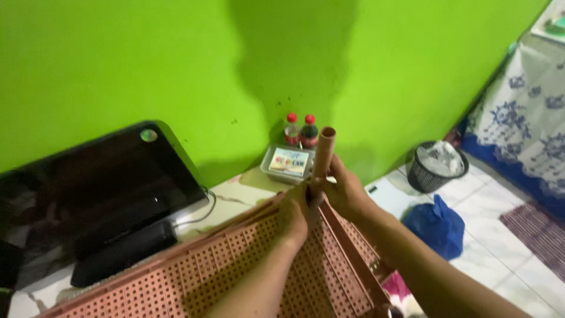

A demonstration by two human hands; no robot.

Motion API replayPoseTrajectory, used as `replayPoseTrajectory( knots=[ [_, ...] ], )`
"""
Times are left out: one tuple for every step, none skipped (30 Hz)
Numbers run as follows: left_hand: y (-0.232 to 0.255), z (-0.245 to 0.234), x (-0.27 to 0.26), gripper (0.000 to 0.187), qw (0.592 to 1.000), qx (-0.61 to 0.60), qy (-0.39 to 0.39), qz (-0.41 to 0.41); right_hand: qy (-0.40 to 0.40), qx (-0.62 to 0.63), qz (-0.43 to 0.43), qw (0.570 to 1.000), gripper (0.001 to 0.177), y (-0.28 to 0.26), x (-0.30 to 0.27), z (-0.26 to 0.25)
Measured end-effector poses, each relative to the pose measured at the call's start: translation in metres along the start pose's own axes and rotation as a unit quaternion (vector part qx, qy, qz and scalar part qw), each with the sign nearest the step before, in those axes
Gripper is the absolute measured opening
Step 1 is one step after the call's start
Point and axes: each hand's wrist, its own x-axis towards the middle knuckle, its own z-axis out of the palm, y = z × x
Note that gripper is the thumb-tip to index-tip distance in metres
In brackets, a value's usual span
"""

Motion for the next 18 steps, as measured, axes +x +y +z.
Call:
replayPoseTrajectory(
  knots=[
    [-0.001, 0.000, -0.001, 0.020, 1.000, 0.002, 0.018, 0.026, -0.006, 0.004, 0.005, 1.000, 0.058, -0.001, 0.000, -0.001],
    [-0.001, 0.001, -0.002, 0.020, 0.998, 0.004, 0.035, 0.052, -0.012, 0.008, 0.010, 1.000, 0.059, -0.003, -0.002, -0.003],
    [0.000, 0.001, -0.002, 0.021, 0.995, 0.007, 0.054, 0.082, -0.022, 0.013, 0.004, 1.000, 0.055, -0.006, -0.003, -0.006],
    [0.001, 0.001, -0.004, 0.021, 0.996, 0.024, 0.048, 0.064, -0.032, 0.017, -0.003, 0.999, 0.051, -0.008, -0.006, -0.009],
    [0.002, 0.000, -0.004, 0.021, 0.997, 0.043, 0.043, 0.048, -0.041, 0.022, -0.012, 0.999, 0.047, -0.010, -0.005, -0.011],
    [0.003, 0.000, -0.004, 0.021, 0.997, 0.061, 0.038, 0.033, -0.043, 0.017, -0.010, 0.999, 0.051, -0.012, -0.003, -0.012],
    [0.004, 0.000, -0.005, 0.021, 0.992, 0.086, 0.066, 0.061, -0.046, 0.013, -0.004, 0.999, 0.056, -0.013, -0.002, -0.013],
    [0.006, 0.002, -0.004, 0.023, 0.985, 0.110, 0.094, 0.090, -0.049, 0.009, 0.002, 0.999, 0.060, -0.013, 0.000, -0.014],
    [0.006, 0.003, -0.007, 0.024, 0.977, 0.135, 0.120, 0.112, -0.049, 0.009, 0.001, 0.999, 0.060, -0.011, 0.000, -0.016],
    [0.005, 0.003, -0.008, 0.024, 0.978, 0.122, 0.117, 0.124, -0.049, 0.008, 0.000, 0.999, 0.059, -0.009, 0.002, -0.018],
    [0.005, 0.002, -0.006, 0.023, 0.978, 0.107, 0.118, 0.133, -0.053, 0.006, -0.004, 0.999, 0.058, -0.008, 0.001, -0.018],
    [0.004, 0.001, -0.010, 0.023, 0.978, 0.093, 0.119, 0.143, -0.067, 0.002, 0.013, 0.998, 0.052, -0.007, -0.004, -0.017],
    [0.005, -0.001, -0.011, 0.023, 0.981, 0.093, 0.107, 0.129, -0.077, -0.006, 0.021, 0.997, 0.046, -0.006, -0.002, -0.017],
    [0.007, -0.002, -0.014, 0.023, 0.984, 0.092, 0.095, 0.116, -0.088, -0.013, 0.030, 0.996, 0.040, -0.007, -0.002, -0.018],
    [0.010, -0.004, -0.011, 0.023, 0.986, 0.092, 0.085, 0.109, -0.086, -0.014, 0.017, 0.996, 0.043, -0.007, 0.000, -0.018],
    [0.013, -0.004, -0.009, 0.024, 0.987, 0.100, 0.076, 0.097, -0.085, -0.015, 0.003, 0.996, 0.046, -0.008, 0.000, -0.018],
    [0.015, -0.004, -0.010, 0.025, 0.988, 0.108, 0.067, 0.083, -0.085, -0.015, -0.009, 0.996, 0.049, -0.009, 0.000, -0.017],
    [0.016, -0.004, -0.009, 0.027, 0.989, 0.116, 0.058, 0.069, -0.080, -0.020, 0.000, 0.997, 0.047, -0.009, 0.002, -0.018]
  ],
)
